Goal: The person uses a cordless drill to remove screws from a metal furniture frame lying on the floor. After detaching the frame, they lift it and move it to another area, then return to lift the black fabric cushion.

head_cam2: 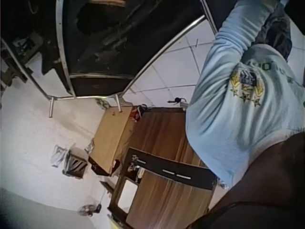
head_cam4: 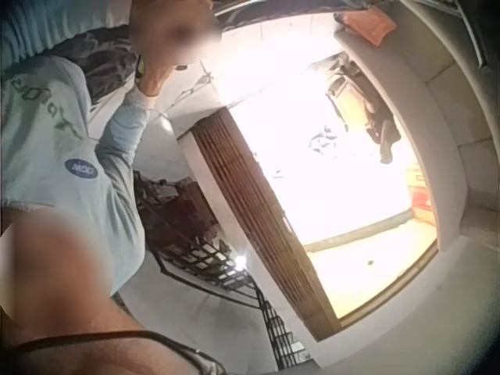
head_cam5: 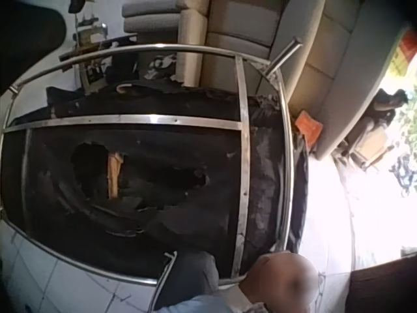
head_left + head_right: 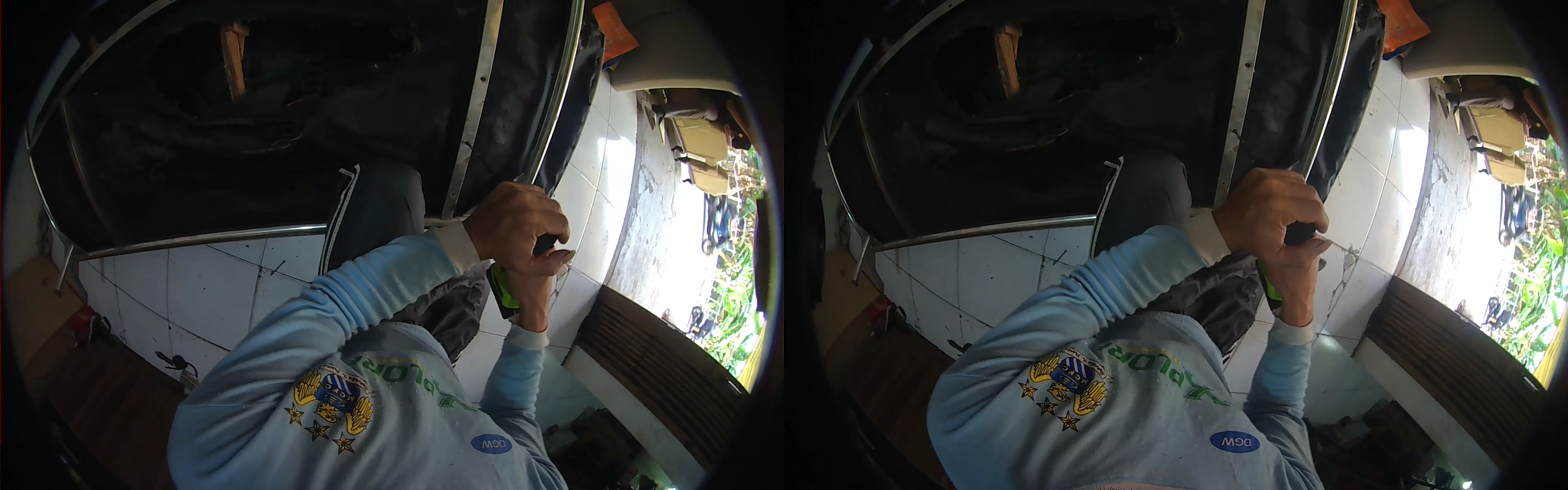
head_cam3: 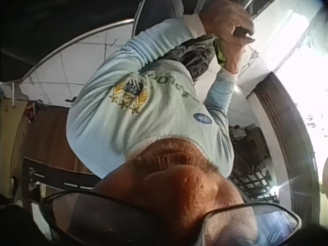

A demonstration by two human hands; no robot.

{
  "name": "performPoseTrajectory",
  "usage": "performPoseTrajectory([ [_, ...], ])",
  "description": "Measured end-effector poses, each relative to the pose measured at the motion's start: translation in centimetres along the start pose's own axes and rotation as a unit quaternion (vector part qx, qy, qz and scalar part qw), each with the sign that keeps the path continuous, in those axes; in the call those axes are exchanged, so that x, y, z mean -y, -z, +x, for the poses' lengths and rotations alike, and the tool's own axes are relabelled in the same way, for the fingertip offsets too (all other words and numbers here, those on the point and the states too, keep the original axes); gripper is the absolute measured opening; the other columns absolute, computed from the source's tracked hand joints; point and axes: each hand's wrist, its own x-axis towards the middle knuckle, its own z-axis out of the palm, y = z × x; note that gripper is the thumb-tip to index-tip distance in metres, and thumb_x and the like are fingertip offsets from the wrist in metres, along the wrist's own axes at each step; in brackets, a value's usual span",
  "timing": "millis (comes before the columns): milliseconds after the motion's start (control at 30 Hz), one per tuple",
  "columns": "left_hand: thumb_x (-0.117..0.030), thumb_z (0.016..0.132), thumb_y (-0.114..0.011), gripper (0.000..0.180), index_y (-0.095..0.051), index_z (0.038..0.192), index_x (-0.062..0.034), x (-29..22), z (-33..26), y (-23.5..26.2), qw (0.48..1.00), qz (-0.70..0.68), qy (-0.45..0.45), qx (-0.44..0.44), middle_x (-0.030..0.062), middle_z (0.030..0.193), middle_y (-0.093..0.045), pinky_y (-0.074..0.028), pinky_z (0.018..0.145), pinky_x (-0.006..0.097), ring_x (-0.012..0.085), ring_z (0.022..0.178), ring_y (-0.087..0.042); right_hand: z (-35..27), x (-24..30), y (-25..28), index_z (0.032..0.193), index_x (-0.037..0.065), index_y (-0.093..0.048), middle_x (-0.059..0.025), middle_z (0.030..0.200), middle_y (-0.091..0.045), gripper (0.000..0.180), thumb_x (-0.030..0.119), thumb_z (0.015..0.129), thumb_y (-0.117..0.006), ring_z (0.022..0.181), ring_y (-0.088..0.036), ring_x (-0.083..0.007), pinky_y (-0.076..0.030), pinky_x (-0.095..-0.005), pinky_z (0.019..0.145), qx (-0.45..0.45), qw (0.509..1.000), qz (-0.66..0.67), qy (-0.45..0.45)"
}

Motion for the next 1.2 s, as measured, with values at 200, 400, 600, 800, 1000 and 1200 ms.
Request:
performPoseTrajectory([
  [200,-0.027,0.075,-0.078,0.017,-0.07,0.076,-0.0116,0.0,0.4,0.2,1.0,-0.007,0.002,0.001,0.0043,0.074,-0.069,-0.055,0.063,0.036,0.0246,0.068,-0.069,-0.2,-0.2,-0.1,0.132,-0.002,-0.051,-0.0155,0.124,-0.06,0.049,0.011,0.087,-0.067,0.118,-0.059,-0.0282,-0.047,-0.0404,0.099,0.007,0.998,0.008,-0.061],
  [400,-0.025,0.075,-0.078,0.016,-0.07,0.078,-0.0112,-0.3,0.0,0.2,1.0,-0.015,0.011,0.013,0.0049,0.075,-0.07,-0.056,0.065,0.036,0.0258,0.069,-0.069,-0.7,-0.5,-0.5,0.132,-0.002,-0.05,-0.0155,0.124,-0.059,0.049,0.01,0.087,-0.067,0.118,-0.058,-0.0272,-0.047,-0.0406,0.098,-0.006,1.0,0.02,-0.02],
  [600,-0.027,0.076,-0.077,0.017,-0.07,0.078,-0.0111,0.3,0.2,0.0,1.0,-0.017,0.004,0.007,0.0049,0.076,-0.071,-0.056,0.067,0.036,0.0261,0.07,-0.07,0.0,-0.3,-0.4,0.133,-0.002,-0.049,-0.0156,0.125,-0.058,0.05,0.01,0.087,-0.067,0.118,-0.059,-0.0277,-0.047,-0.0408,0.097,0.0,0.999,0.023,-0.033],
  [800,-0.027,0.076,-0.078,0.018,-0.07,0.078,-0.011,0.2,0.2,0.1,1.0,-0.012,0.006,0.004,0.005,0.078,-0.072,-0.057,0.067,0.036,0.0258,0.07,-0.07,0.0,0.4,-0.1,0.133,-0.002,-0.048,-0.0156,0.125,-0.058,0.052,0.01,0.086,-0.067,0.118,-0.059,-0.0281,-0.048,-0.0409,0.097,0.008,0.999,0.03,-0.042],
  [1000,-0.024,0.075,-0.078,0.015,-0.071,0.078,-0.0108,0.3,0.4,0.1,1.0,-0.015,0.006,-0.008,0.0048,0.078,-0.072,-0.057,0.067,0.037,0.0258,0.071,-0.071,0.3,0.4,0.1,0.129,-0.003,-0.051,-0.0159,0.12,-0.06,0.049,0.012,0.086,-0.069,0.114,-0.061,-0.0278,-0.049,-0.041,0.094,0.012,0.998,-0.012,-0.059],
  [1200,-0.022,0.073,-0.076,0.013,-0.071,0.076,-0.0103,0.4,0.0,0.1,0.999,-0.03,-0.026,-0.007,0.0049,0.075,-0.071,-0.056,0.066,0.036,0.0252,0.068,-0.07,-1.0,-1.7,0.7,0.118,0.0,-0.057,-0.0153,0.112,-0.062,0.041,0.013,0.083,-0.072,0.106,-0.063,-0.0287,-0.05,-0.0424,0.088,0.104,0.99,-0.095,-0.005],
])
